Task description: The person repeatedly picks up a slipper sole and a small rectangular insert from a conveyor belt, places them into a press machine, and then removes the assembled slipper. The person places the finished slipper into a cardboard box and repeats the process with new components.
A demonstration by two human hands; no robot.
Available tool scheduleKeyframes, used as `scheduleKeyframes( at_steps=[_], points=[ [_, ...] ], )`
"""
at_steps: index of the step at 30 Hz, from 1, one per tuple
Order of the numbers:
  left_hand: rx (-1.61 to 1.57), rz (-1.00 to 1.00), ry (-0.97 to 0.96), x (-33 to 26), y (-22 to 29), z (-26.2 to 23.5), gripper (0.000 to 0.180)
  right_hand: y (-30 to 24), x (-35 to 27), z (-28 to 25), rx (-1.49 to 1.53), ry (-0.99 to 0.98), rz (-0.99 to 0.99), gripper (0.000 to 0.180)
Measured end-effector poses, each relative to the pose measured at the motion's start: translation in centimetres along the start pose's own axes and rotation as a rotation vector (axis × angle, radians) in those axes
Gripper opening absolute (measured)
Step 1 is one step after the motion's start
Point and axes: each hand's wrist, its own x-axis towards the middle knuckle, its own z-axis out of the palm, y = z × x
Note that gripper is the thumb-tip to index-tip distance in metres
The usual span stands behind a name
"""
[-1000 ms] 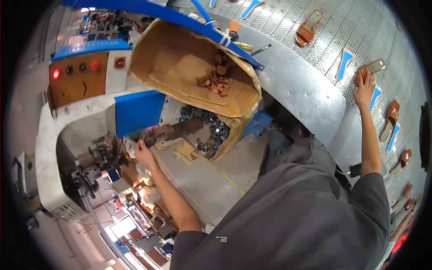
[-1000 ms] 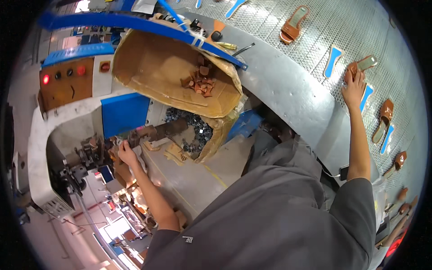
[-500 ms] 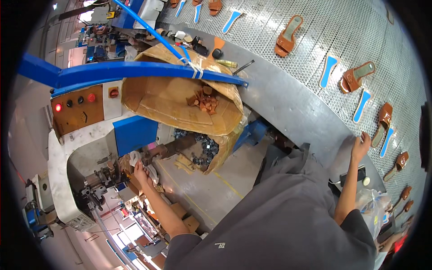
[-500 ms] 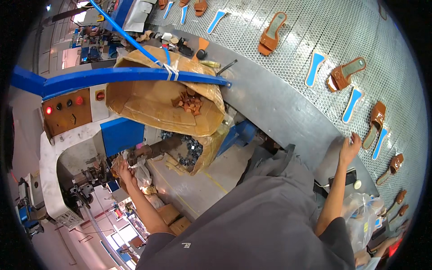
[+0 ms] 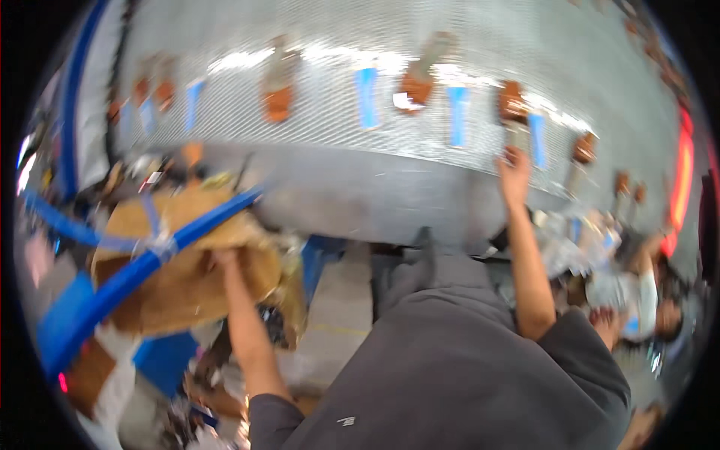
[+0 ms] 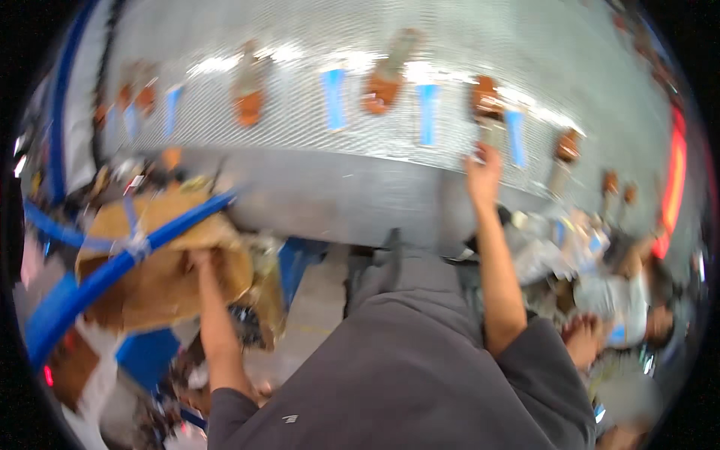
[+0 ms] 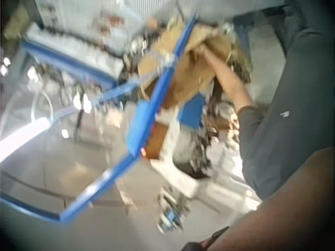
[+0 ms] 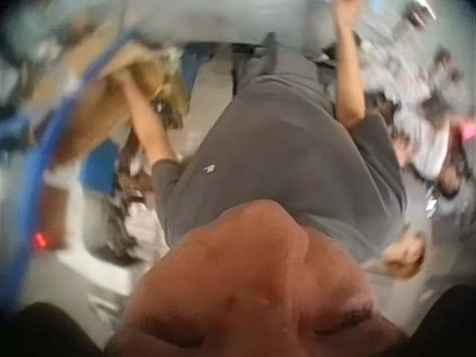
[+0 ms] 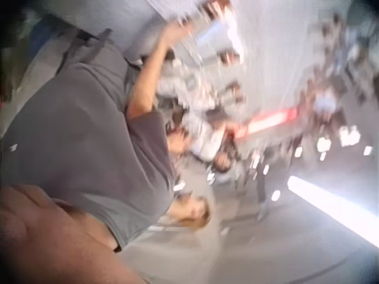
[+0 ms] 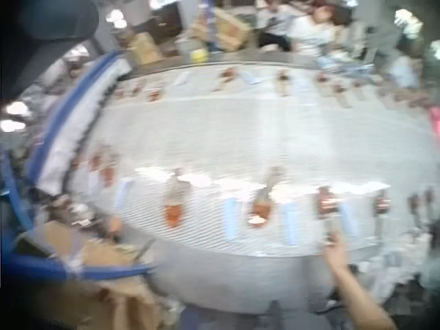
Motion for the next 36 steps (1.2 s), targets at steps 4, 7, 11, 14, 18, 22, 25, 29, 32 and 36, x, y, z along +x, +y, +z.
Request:
scheduleKeyframes(
  at_steps=[4,7,11,14,18,22,25,29,32,36],
  points=[
    [-0.33,-0.655,0.244,6.3,6.5,1.4,0.042,0.0,2.6,-2.7,0.299,0.154,0.268,0.039],
    [-0.709,-0.711,0.486,6.0,10.5,-0.2,0.03,-0.6,5.9,-4.0,0.426,0.188,0.372,0.046],
    [-0.318,-0.52,0.454,0.1,6.7,-2.1,0.03,-3.0,10.7,-2.5,0.873,0.041,0.313,0.059],
    [-0.885,-0.638,0.549,-3.1,7.4,-2.9,0.026,-5.9,11.6,-3.4,1.051,0.021,0.437,0.081],
    [-1.696,-0.483,0.648,-10.0,14.3,-2.1,0.021,-11.4,5.7,-4.3,0.022,0.275,0.18,0.095],
    [-2.139,-0.19,0.718,-16.6,20.8,-1.4,0.023,-16.6,-5.3,0.0,0.111,0.241,-0.275,0.07],
    [-2.607,-0.148,0.613,-23.6,22.1,1.3,0.026,-23.8,-19.7,2.4,0.682,-0.292,0.0,0.061],
    [-2.91,0.056,0.534,-31.8,26.8,-0.7,0.023,-31.4,-32.7,2.6,0.744,-0.794,-0.138,0.055],
    [-2.69,0.232,0.608,-37.0,27.0,-1.0,0.027,-34.2,-38.8,2.3,0.689,-1.087,-0.25,0.055],
    [-2.674,0.249,0.76,-41.3,24.7,2.3,0.03,-35.9,-42.9,4.1,0.644,-1.256,-0.207,0.062]
  ],
)
